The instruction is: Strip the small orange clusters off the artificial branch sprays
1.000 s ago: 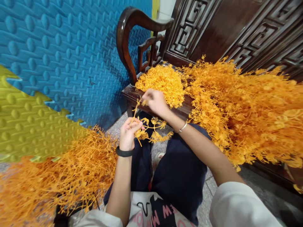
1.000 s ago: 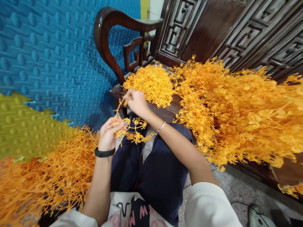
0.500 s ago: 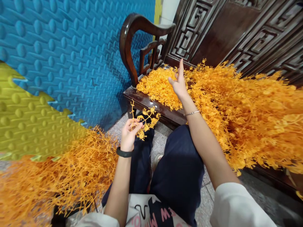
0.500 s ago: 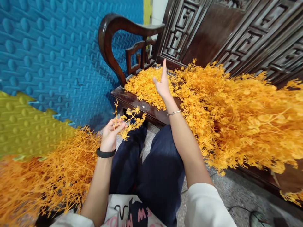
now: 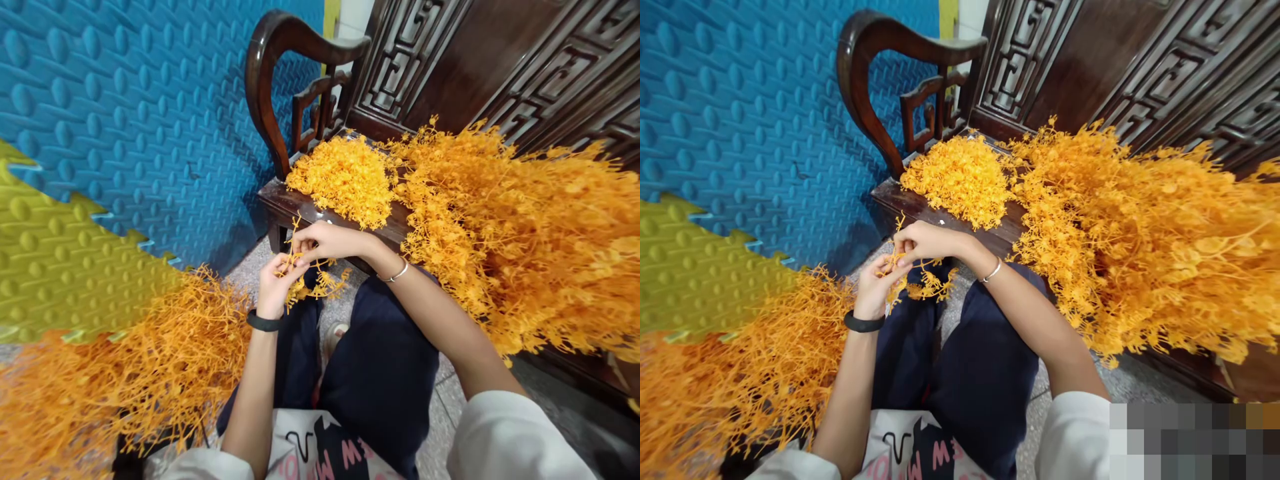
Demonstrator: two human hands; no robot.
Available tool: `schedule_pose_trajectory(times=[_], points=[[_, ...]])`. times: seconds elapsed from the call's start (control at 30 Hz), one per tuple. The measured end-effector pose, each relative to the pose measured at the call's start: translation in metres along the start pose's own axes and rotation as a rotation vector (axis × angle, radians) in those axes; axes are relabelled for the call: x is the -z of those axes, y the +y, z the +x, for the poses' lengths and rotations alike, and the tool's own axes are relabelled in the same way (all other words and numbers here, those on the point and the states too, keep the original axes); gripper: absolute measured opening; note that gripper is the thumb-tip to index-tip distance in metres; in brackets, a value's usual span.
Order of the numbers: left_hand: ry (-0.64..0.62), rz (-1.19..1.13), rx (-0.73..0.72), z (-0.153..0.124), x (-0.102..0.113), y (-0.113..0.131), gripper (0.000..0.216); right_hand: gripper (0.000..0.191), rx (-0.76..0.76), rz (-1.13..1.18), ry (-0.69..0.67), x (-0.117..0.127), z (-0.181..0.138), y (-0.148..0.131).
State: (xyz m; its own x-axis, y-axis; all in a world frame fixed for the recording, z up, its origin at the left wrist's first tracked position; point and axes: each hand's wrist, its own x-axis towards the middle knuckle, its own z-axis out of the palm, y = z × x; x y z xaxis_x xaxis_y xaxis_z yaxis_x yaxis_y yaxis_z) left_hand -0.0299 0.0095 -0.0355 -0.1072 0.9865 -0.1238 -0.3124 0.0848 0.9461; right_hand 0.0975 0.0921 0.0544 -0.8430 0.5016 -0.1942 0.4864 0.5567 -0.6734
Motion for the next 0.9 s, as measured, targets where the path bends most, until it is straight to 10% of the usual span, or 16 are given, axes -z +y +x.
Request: schedule_pose_trajectory(times=[0.63, 0.8, 0.9], points=[[0.262, -0.183, 0.042, -0.005, -0.012, 0.014, 0.020, 0.013, -0.356, 0.379, 0.628, -0.019, 0.029, 0.008], [0.392, -0.292, -0.004, -0.006, -0.004, 0.011, 0.015, 0.019, -0.352, 0.379, 1.260, 0.033, 0.007, 0.039], [0.365, -0.240, 0.022, -0.003, 0.006, 0.013, 0.018, 0.014, -0.332, 0.289, 1.400, 0.068, -0.016, 0.068]])
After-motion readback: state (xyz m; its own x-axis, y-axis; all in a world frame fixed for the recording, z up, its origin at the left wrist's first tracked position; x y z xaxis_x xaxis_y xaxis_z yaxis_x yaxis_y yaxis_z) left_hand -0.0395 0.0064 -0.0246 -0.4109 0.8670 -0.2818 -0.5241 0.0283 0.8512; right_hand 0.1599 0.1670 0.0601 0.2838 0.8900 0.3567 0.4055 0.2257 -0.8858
